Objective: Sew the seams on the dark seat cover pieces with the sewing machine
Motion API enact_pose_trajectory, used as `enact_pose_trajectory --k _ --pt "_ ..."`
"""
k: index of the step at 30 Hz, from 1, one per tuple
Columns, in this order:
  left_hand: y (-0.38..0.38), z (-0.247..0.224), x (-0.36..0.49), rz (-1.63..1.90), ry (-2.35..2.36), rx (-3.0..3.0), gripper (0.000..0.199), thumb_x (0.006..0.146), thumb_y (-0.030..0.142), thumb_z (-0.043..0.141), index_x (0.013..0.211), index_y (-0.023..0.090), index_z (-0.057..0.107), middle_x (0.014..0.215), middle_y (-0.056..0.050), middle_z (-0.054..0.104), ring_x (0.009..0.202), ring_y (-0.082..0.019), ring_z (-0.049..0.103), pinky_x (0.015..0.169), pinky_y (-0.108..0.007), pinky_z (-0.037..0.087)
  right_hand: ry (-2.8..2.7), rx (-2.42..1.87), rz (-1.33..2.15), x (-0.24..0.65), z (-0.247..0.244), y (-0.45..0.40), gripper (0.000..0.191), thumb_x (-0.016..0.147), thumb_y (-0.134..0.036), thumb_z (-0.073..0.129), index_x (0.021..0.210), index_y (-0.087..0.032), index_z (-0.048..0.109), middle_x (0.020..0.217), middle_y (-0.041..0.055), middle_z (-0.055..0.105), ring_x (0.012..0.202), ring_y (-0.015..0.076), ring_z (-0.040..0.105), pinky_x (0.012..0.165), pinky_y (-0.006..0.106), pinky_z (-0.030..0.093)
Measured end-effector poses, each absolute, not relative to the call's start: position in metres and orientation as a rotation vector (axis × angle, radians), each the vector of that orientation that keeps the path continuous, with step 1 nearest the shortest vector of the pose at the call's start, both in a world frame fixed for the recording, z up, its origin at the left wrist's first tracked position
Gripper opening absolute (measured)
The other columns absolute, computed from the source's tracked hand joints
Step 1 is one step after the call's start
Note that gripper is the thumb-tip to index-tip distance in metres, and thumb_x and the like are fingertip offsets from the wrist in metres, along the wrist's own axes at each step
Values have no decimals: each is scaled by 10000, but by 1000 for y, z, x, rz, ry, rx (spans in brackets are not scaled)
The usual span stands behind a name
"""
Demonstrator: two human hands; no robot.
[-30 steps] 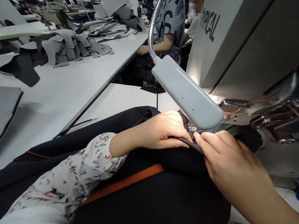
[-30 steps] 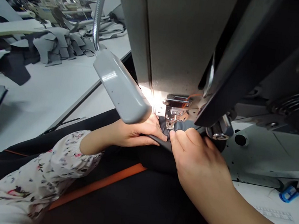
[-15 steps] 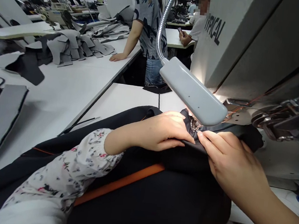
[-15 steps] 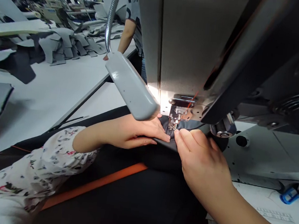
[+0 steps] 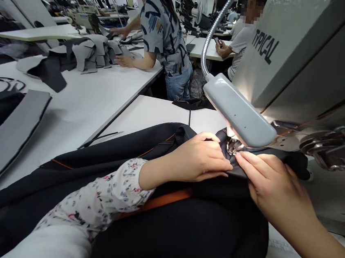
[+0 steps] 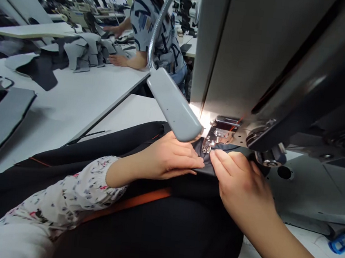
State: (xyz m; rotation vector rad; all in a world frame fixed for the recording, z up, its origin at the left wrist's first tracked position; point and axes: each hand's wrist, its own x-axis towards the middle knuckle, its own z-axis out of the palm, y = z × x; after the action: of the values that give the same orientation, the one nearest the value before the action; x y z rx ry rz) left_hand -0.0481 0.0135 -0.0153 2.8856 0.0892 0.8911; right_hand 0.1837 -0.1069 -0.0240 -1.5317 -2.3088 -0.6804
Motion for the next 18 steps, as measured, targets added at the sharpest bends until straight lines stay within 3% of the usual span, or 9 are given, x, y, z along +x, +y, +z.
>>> enact_pose_trajectory --k 7,12,18 --pt "-4 -34 -38 1190 246 2931 259 1118 279 480 1060 200 720 989 37 804 929 -116 672 1027 -335 364 -2325 -1403 -635 196 -29 -95 431 939 10 532 1338 -100 654 1333 90 719 1136 299 641 939 454 514" --pt "-14 -41 -29 1265 399 2980 258 1113 230 471 1039 199 716 857 47 752 871 -115 629 1014 -319 385 -2344 -1305 -644 206 -31 -84 534 894 47 506 1383 -137 613 1320 98 720 1155 301 643 960 453 530" --pt "-28 -44 -21 1346 486 3083 292 1084 184 456 1012 186 739 916 15 720 888 -127 608 1005 -334 412 -2329 -1172 -671 231 -52 -78 909 878 32 474 1679 -344 266 1254 80 732 1104 325 681 987 512 538"
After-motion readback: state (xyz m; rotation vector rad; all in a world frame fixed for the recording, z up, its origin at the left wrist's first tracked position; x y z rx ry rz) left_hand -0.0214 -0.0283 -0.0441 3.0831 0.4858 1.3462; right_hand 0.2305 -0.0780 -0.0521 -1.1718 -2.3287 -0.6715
